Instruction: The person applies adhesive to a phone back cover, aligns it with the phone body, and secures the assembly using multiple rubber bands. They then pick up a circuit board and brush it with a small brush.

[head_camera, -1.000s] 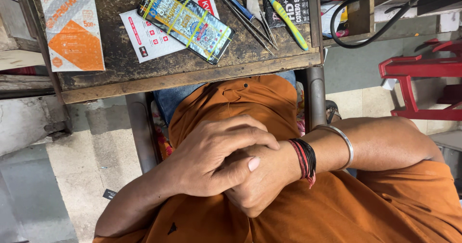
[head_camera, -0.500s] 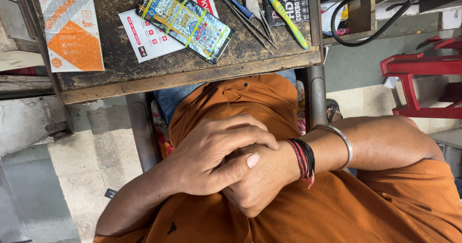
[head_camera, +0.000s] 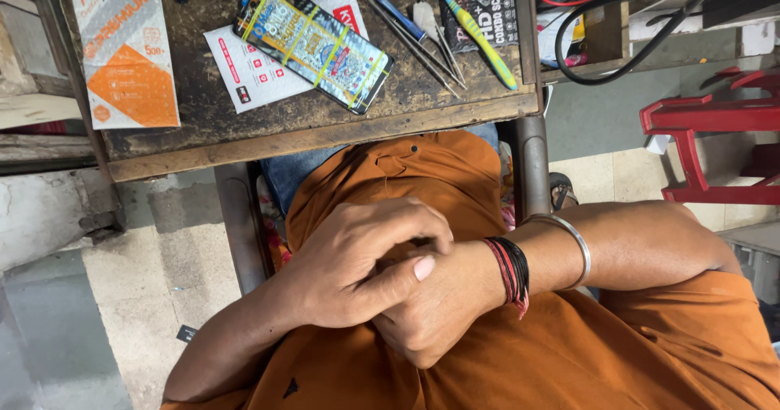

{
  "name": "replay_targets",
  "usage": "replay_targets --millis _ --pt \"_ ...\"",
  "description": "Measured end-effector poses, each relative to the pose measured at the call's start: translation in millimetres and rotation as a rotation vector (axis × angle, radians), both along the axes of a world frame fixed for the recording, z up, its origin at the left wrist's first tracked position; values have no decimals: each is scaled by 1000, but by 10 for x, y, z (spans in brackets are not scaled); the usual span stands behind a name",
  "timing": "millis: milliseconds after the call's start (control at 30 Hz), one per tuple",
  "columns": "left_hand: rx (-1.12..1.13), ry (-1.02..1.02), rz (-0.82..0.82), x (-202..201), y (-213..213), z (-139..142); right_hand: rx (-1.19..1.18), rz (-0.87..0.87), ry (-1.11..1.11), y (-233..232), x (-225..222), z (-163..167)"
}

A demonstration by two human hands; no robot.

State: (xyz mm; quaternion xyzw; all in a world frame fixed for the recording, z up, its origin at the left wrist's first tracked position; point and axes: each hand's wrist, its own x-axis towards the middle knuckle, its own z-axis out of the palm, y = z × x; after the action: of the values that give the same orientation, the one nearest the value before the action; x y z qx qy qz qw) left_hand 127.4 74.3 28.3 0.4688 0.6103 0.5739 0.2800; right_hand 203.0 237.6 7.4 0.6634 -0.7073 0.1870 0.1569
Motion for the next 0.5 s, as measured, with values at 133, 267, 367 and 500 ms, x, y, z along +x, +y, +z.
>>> replay_targets --millis 133,267,367,500 --pt "-21 -146 122 30 -96 -165 -11 -14 -52 84 -26 18" --pt "-108 -183 290 53 -338 -470 -50 -139 -164 350 -57 -19" --pt "-223 -303 507 109 -572 -745 -95 -326 -230 590 -5 -111" --pt "-355 -305 699 176 -904 -1077 -142 -643 -367 913 182 -316"
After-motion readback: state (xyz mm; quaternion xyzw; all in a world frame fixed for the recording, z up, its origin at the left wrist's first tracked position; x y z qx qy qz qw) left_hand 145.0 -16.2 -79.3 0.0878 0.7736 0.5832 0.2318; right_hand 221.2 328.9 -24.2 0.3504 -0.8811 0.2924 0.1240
